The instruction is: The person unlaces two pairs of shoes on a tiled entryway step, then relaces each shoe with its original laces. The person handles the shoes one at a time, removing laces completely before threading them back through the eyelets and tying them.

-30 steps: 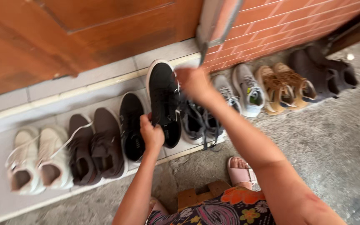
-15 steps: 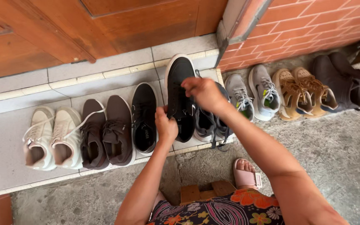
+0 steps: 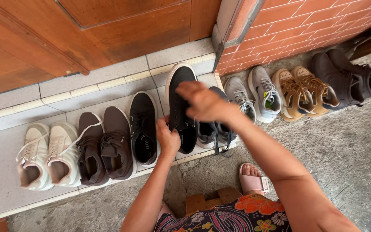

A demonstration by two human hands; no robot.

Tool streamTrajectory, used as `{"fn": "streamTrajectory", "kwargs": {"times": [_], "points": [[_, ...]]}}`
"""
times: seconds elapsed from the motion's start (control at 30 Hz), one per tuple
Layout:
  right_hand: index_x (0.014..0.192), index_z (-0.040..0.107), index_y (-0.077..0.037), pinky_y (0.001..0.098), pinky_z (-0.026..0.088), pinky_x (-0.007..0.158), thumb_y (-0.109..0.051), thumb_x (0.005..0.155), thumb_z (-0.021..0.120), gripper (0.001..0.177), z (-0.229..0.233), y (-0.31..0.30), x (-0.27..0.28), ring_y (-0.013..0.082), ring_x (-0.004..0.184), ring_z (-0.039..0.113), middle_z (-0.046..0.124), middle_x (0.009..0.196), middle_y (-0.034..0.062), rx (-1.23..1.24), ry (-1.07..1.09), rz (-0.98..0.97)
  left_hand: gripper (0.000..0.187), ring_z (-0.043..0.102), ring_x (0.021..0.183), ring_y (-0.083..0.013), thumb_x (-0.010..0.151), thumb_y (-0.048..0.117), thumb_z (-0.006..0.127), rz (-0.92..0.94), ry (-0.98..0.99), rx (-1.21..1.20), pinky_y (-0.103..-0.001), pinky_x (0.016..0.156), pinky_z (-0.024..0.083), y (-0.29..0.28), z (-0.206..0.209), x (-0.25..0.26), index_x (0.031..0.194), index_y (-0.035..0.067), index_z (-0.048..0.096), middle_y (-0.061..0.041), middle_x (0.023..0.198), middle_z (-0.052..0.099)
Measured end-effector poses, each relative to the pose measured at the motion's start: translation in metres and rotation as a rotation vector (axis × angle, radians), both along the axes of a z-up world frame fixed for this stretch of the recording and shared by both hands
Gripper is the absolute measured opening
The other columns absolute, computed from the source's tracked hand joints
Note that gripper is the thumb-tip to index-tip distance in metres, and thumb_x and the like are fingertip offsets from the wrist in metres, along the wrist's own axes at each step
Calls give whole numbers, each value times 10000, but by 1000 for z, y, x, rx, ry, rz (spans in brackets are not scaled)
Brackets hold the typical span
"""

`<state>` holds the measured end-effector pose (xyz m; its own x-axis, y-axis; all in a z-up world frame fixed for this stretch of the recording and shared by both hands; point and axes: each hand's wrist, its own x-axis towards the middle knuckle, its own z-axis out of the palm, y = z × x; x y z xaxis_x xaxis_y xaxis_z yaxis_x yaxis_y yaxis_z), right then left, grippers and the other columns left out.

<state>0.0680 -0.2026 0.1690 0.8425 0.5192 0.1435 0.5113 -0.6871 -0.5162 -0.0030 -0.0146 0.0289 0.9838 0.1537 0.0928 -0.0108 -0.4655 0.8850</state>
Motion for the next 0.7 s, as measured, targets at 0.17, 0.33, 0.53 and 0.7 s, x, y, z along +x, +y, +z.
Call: {"fn": "streamTrajectory", "kwargs": {"times": [0.17,0.33,0.53,0.7], "points": [[1006,664,12,429,539,838,-28,752,652,258,-23,32,-16,396,979,601,609,1050,204,-175,-250,-103,400,632,1008,-422,740,-120,538,0,-57,6,-479,882,510,-4,-1,1,1126,-27,587,-230,1072,622],[837,630,-39,451,537,684,-114,755,684,123,-37,34,-23,344,821,610,586,848,139,-255,-390,-131,299,662,990,-417,790,-71,575,11,-25,-48,-468,884,521,-2,5,2,1083,-19,610,-237,1042,662],[768,622,-44,455,545,710,-153,744,711,143,-70,35,-10,357,776,641,649,823,179,87,-311,-321,346,673,1003,-428,782,-66,550,-52,7,-22,-474,897,520,3,6,1,1116,-1,610,-234,1057,681],[772,610,50,392,523,583,-78,846,655,154,-50,17,7,243,602,646,676,727,209,997,641,-454,326,660,1014,-433,813,-64,570,-24,37,4,-480,897,506,3,9,5,1131,2,605,-237,1089,670]]}}
